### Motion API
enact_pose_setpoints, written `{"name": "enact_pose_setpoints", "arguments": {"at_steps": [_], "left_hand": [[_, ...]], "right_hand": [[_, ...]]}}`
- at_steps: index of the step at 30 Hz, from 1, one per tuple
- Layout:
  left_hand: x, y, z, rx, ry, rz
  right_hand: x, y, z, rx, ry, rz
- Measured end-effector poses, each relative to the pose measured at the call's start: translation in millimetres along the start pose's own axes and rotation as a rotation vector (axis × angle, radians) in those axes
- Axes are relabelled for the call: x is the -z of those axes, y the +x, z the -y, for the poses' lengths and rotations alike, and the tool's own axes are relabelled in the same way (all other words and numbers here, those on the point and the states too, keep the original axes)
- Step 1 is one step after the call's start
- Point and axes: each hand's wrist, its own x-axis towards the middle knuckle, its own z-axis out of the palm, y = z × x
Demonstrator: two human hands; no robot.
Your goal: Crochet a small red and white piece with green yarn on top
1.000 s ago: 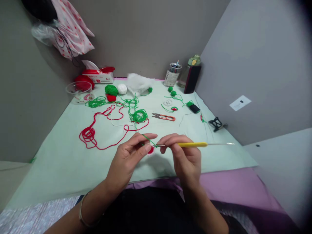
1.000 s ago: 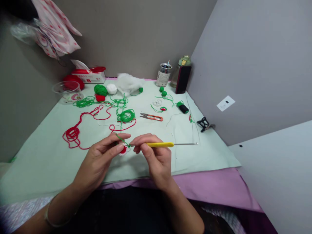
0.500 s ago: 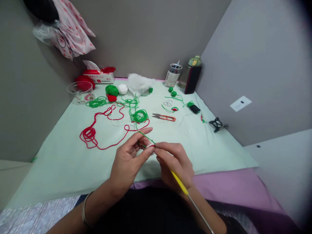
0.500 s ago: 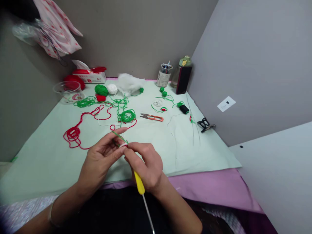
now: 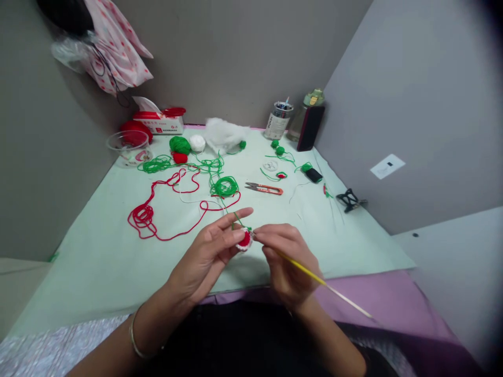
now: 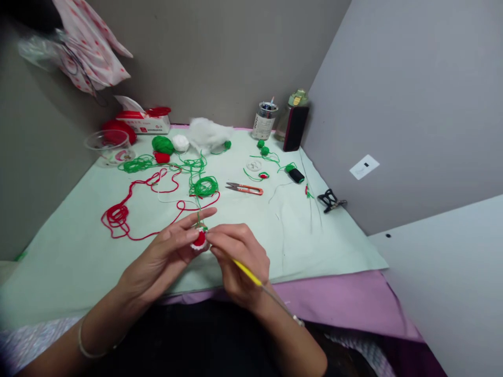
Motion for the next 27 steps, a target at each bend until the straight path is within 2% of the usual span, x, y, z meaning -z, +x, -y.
{"name": "enact_pose_setpoints", "arguments": {"at_steps": [3,7,9,12,16,22,27], "left_hand": [[0.8,1,0,-0.112,0.102,-0.061],[-0.7,0,6,-0.327,0.284,-0.116],[-1.1,-1,10,-0.369,0.318,-0.126],[-0.6,-1,12,-0.365,0.322,-0.117],[1.4,-2,9,-0.323,0.312,-0.032],[6.3,-1,3,-0.297,0.326,0.047],[9.6,1,-4,-0.274,0.317,0.098]], "right_hand": [[3,4,2,-0.05,0.051,-0.007],[-3,-1,3,-0.017,-0.031,-0.028],[-8,-5,3,-0.001,-0.059,-0.06],[-13,-7,3,-0.022,-0.01,-0.102],[-11,-3,6,-0.092,0.13,-0.137],[-5,-2,3,-0.193,0.264,-0.081],[-6,0,-10,-0.364,0.576,-0.049]]}}
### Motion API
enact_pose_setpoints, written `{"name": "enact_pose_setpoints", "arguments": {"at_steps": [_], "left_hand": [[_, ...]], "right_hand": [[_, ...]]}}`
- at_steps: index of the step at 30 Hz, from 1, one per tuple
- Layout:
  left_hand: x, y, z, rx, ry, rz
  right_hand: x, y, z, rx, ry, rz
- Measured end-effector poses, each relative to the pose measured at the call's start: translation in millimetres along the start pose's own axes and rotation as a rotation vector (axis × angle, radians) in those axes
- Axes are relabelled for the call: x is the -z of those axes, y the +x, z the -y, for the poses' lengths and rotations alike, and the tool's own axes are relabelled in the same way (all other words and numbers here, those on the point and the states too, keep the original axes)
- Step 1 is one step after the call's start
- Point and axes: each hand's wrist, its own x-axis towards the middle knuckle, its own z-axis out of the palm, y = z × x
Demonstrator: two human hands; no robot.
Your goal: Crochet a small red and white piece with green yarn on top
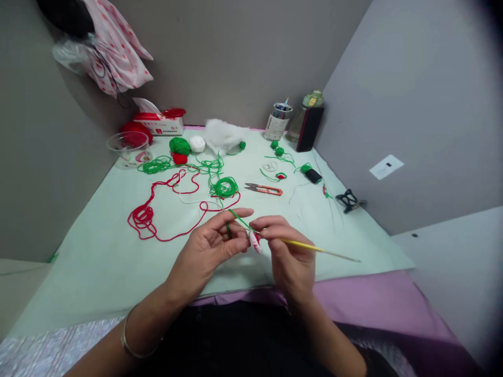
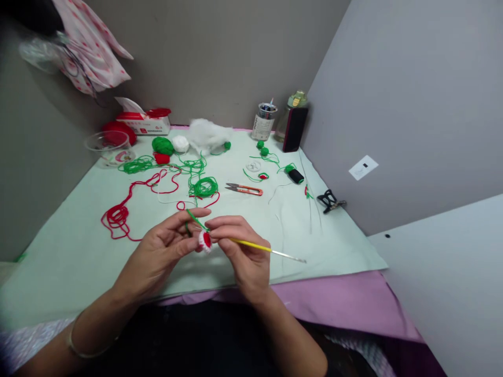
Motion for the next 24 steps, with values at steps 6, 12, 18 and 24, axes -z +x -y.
{"name": "enact_pose_setpoints", "arguments": {"at_steps": [6,12,18,24], "left_hand": [[-0.5,2,-7,0.007,-0.001,-0.022],[-1.9,1,-14,-0.05,0.229,-0.038],[4.8,-1,-21,-0.198,0.598,-0.04],[5.9,-3,-28,-0.426,0.834,-0.018]], "right_hand": [[6,5,-4,-0.045,0.159,0.06],[12,7,-1,-0.026,0.115,0.107],[20,11,12,0.044,-0.071,0.222],[24,11,28,0.185,-0.302,0.324]]}}
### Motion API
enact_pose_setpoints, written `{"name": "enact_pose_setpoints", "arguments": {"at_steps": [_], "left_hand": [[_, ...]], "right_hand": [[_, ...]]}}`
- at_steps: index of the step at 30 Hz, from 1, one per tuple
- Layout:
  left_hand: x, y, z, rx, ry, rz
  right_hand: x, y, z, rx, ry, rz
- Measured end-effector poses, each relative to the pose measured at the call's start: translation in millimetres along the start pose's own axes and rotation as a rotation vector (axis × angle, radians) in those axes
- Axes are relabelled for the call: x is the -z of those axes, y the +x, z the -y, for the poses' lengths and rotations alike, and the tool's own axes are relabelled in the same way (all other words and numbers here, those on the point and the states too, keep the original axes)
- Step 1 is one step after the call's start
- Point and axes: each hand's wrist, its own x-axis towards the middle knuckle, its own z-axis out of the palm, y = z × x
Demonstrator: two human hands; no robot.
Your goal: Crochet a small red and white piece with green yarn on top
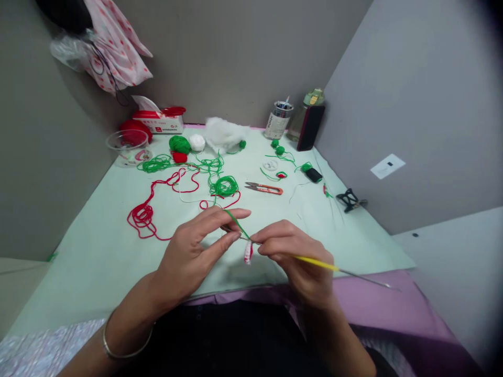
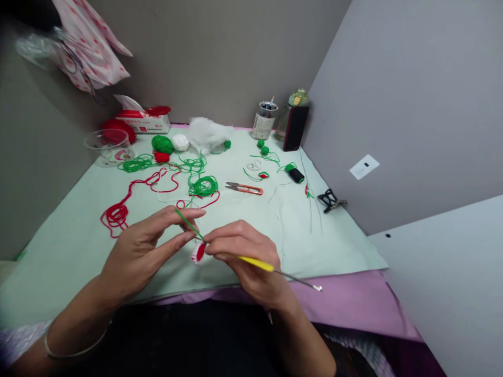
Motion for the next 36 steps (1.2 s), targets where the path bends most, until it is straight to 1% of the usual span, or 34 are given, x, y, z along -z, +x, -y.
{"name": "enact_pose_setpoints", "arguments": {"at_steps": [3,5,6,8,12,14,17,21,23,28,30,31,33,36], "left_hand": [[-1.2,-2,-2,-0.084,0.045,-0.037],[-4.0,-4,-2,-0.084,0.016,-0.074],[-5.7,-5,-1,-0.058,-0.017,-0.092],[-8.5,-7,1,0.035,-0.102,-0.114],[-10.6,-9,3,0.208,-0.232,-0.11],[-10.9,-9,1,0.249,-0.251,-0.113],[-12.1,-7,-1,0.268,-0.251,-0.118],[-15.6,-8,0,0.251,-0.201,-0.102],[-17.8,-9,1,0.216,-0.148,-0.108],[-25.0,-13,3,0.057,-0.015,-0.183],[-27.7,-15,3,0.044,-0.02,-0.217],[-28.7,-16,3,0.061,-0.054,-0.229],[-29.6,-17,3,0.164,-0.215,-0.211],[-28.5,-14,-1,0.431,-0.642,-0.07]], "right_hand": [[-3,-2,3,0.047,-0.157,0.0],[-8,-4,4,0.094,-0.272,-0.048],[-10,-5,4,0.124,-0.323,-0.067],[-13,-6,3,0.177,-0.406,-0.075],[-14,-6,2,0.263,-0.491,-0.063],[-14,-5,4,0.279,-0.53,-0.065],[-14,-4,9,0.231,-0.581,-0.041],[-15,-8,8,0.225,-0.566,-0.06],[-18,-12,4,0.207,-0.541,-0.074],[-28,-18,-3,0.107,-0.482,-0.13],[-32,-20,-5,0.11,-0.477,-0.163],[-33,-21,-5,0.127,-0.495,-0.173],[-34,-22,-5,0.176,-0.566,-0.191],[-33,-21,-6,0.256,-0.64,-0.186]]}}
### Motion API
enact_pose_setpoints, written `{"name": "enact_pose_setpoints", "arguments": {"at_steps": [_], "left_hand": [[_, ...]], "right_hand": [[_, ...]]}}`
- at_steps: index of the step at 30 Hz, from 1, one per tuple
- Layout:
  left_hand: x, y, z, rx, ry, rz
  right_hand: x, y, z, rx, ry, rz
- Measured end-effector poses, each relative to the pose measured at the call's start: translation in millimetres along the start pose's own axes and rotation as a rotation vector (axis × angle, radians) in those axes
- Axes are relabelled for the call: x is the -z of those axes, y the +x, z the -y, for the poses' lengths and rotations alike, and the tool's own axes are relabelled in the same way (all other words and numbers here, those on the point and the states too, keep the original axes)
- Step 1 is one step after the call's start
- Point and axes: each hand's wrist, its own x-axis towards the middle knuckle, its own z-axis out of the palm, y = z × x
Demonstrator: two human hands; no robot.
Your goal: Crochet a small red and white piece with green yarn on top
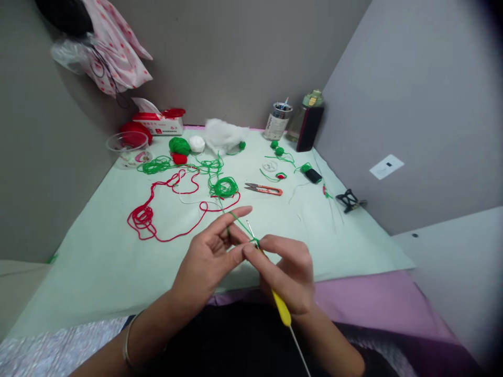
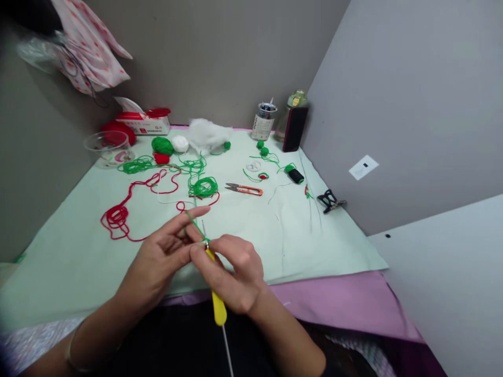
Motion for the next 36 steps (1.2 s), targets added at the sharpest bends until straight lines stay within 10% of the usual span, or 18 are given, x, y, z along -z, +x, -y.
{"name": "enact_pose_setpoints", "arguments": {"at_steps": [5,17,31,36], "left_hand": [[0.3,4,-7,0.256,-0.325,0.088],[11.4,6,-2,-0.008,0.072,-0.011],[-7.9,8,10,0.232,-0.358,-0.019],[4.0,13,5,0.352,-0.412,-0.02]], "right_hand": [[2,11,-3,-0.085,0.244,-0.021],[3,20,-9,-0.581,0.877,-0.115],[-22,2,4,-0.313,0.259,-0.158],[-9,14,-7,-0.535,0.593,-0.171]]}}
